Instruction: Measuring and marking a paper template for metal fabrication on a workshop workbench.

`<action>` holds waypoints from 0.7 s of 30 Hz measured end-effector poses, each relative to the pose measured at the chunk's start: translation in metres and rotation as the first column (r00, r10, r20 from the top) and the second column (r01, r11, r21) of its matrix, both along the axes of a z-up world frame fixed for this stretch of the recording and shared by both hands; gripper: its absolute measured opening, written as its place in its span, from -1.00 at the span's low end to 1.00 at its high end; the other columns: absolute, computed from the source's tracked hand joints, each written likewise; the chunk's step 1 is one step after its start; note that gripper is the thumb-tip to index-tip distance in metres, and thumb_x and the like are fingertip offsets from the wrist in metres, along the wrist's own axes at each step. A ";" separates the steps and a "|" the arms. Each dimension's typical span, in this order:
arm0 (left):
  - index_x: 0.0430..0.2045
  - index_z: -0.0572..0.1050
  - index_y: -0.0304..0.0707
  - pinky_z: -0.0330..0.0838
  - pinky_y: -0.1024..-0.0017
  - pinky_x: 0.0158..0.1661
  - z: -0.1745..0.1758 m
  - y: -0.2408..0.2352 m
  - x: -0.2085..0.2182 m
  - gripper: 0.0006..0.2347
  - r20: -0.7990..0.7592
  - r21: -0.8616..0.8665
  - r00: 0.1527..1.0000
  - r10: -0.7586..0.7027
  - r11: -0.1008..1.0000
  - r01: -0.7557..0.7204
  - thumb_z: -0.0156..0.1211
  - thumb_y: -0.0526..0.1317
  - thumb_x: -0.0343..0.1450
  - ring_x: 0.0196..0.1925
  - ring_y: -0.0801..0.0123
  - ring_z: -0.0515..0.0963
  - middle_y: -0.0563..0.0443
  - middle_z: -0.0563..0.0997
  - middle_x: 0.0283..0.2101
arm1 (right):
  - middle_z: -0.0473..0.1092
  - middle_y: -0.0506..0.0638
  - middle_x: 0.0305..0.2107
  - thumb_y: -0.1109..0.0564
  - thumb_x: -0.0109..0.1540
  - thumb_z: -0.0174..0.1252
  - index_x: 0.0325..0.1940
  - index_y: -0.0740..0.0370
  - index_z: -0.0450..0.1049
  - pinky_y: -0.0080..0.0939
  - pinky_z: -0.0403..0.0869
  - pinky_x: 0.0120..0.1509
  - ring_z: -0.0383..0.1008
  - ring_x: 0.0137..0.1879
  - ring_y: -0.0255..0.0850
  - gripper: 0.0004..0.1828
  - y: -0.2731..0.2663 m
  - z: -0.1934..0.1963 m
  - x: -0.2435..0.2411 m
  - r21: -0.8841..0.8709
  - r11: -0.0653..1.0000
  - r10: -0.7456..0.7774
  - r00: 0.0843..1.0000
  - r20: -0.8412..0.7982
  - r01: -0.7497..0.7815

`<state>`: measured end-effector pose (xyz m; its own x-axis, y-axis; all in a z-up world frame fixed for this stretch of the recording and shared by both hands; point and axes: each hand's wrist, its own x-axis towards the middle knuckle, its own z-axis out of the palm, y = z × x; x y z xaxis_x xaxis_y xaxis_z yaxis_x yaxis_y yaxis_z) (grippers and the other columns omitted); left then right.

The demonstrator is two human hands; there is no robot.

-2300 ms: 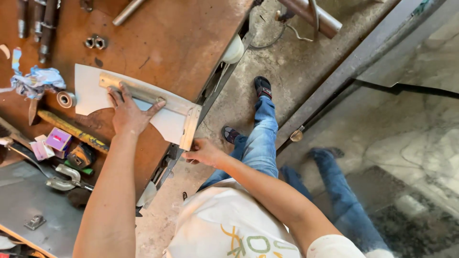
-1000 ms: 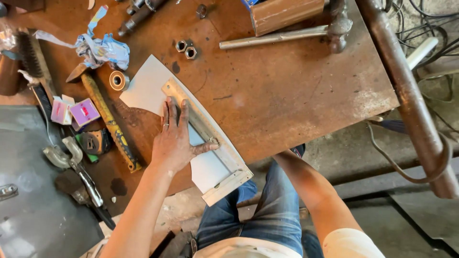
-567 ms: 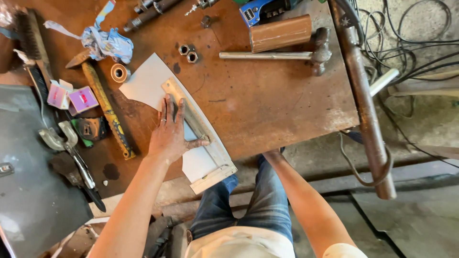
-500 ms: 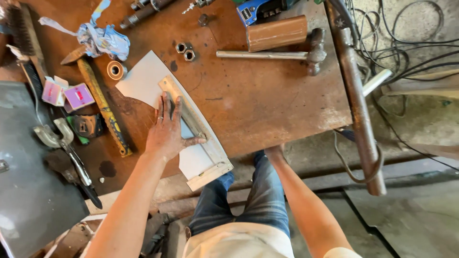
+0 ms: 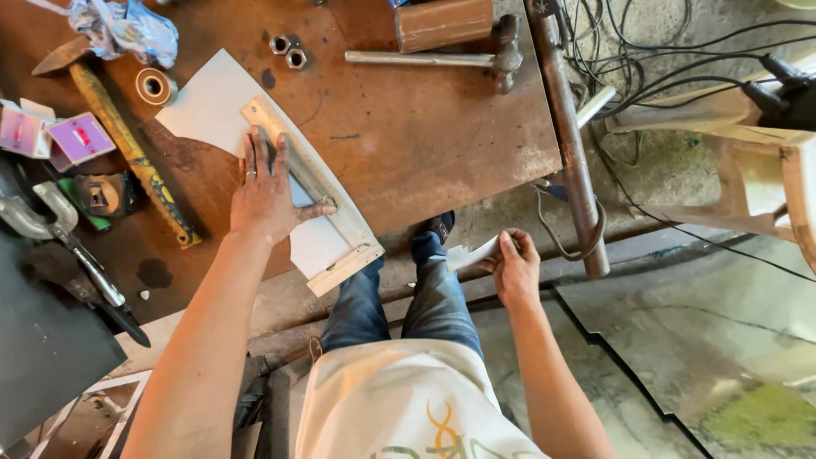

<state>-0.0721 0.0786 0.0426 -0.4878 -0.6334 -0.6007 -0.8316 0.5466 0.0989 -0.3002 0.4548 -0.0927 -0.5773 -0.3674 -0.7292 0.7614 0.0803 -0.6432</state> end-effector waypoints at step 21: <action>0.50 -0.24 -0.29 -0.28 0.04 0.49 -0.011 -0.001 0.025 0.33 -0.128 -0.060 0.992 -0.011 0.998 0.004 0.37 0.49 -0.05 0.60 -0.14 -0.31 -0.40 -0.32 0.55 | 0.46 -0.03 -0.45 0.18 0.18 0.38 -0.22 0.34 0.52 -0.26 0.42 -0.33 0.46 -0.42 -0.27 -0.79 -0.126 0.100 0.087 0.003 0.903 0.426 0.896 -0.124 -0.429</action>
<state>-0.0474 0.0777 0.0318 -0.5634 -0.6620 -0.4943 -0.8098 0.5609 0.1719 -0.2135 0.3288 0.0077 -0.4425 -0.6144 -0.6532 0.5754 0.3642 -0.7323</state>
